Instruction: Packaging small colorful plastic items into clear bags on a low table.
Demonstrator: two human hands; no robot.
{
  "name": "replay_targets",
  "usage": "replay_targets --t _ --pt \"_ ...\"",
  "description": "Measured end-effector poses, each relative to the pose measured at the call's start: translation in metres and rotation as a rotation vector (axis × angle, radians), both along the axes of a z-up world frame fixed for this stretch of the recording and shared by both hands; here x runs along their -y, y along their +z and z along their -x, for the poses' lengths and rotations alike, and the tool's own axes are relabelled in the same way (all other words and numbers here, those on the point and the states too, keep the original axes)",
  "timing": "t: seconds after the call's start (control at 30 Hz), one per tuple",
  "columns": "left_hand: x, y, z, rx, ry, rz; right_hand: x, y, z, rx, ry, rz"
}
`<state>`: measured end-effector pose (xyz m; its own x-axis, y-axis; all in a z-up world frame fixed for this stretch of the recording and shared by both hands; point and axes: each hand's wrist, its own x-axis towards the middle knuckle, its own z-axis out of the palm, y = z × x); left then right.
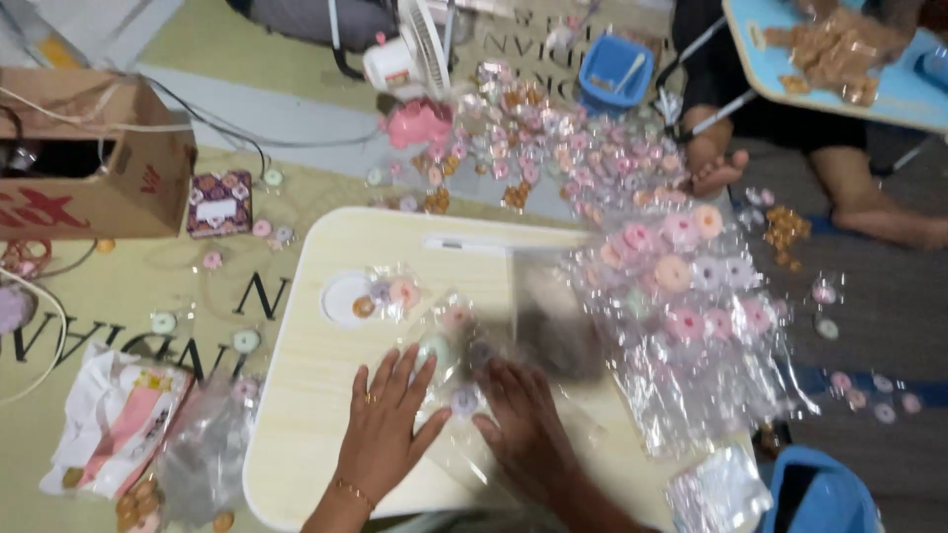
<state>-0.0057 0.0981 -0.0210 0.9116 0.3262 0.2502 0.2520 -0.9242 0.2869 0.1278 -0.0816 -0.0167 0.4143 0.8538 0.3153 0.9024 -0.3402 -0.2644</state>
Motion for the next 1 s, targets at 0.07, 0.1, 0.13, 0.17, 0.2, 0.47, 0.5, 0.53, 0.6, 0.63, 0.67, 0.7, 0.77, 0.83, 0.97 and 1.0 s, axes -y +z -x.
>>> replay_targets --t 0.07,0.1,0.13,0.17,0.2,0.47,0.5,0.53,0.6,0.63,0.67,0.7,0.77,0.83,0.97,1.0 --pt "-0.006 0.004 -0.011 0.008 0.040 -0.026 -0.018 0.038 -0.010 0.046 0.119 -0.183" --pt "-0.005 0.004 -0.010 0.006 0.032 -0.030 -0.017 0.045 -0.007 0.045 0.112 -0.186" --pt "-0.003 0.000 -0.008 0.008 0.041 -0.045 -0.015 0.050 -0.004 0.019 0.118 -0.167" --pt "-0.001 -0.006 -0.005 0.010 0.049 -0.061 -0.013 0.053 -0.001 -0.008 0.125 -0.148" --pt "0.005 -0.001 0.002 -0.027 0.047 -0.040 -0.007 0.050 0.008 -0.046 0.120 -0.129" --pt "0.004 0.014 -0.004 -0.012 0.049 0.028 -0.007 0.035 0.000 -0.032 0.064 -0.150" --pt "0.001 0.014 -0.009 -0.006 0.050 0.022 -0.011 0.036 -0.005 -0.027 0.066 -0.156" --pt "0.002 0.014 -0.008 0.001 0.046 0.019 -0.010 0.036 -0.004 -0.036 0.065 -0.151" --pt "0.002 0.014 -0.007 -0.001 0.044 0.020 -0.009 0.031 -0.004 -0.056 0.065 -0.140" --pt "0.003 0.015 -0.007 0.007 0.047 0.016 -0.008 0.027 -0.005 -0.038 0.049 -0.134" --pt "0.002 0.018 -0.009 0.018 0.045 0.009 -0.009 0.023 -0.006 -0.017 0.028 -0.130" --pt "0.002 0.017 -0.007 0.012 0.041 0.010 -0.008 0.025 -0.004 -0.023 0.024 -0.128" --pt "0.001 0.015 -0.008 0.019 0.035 0.000 -0.008 0.028 -0.005 -0.044 0.041 -0.119" --pt "0.002 0.013 -0.006 0.000 0.031 0.008 -0.006 0.023 -0.005 -0.043 0.038 -0.114" --pt "0.000 0.007 -0.006 -0.057 0.022 0.111 -0.011 -0.009 -0.015 0.239 0.013 -0.243" --pt "-0.001 0.007 -0.008 -0.051 0.021 0.109 -0.012 -0.008 -0.016 0.245 0.012 -0.246"
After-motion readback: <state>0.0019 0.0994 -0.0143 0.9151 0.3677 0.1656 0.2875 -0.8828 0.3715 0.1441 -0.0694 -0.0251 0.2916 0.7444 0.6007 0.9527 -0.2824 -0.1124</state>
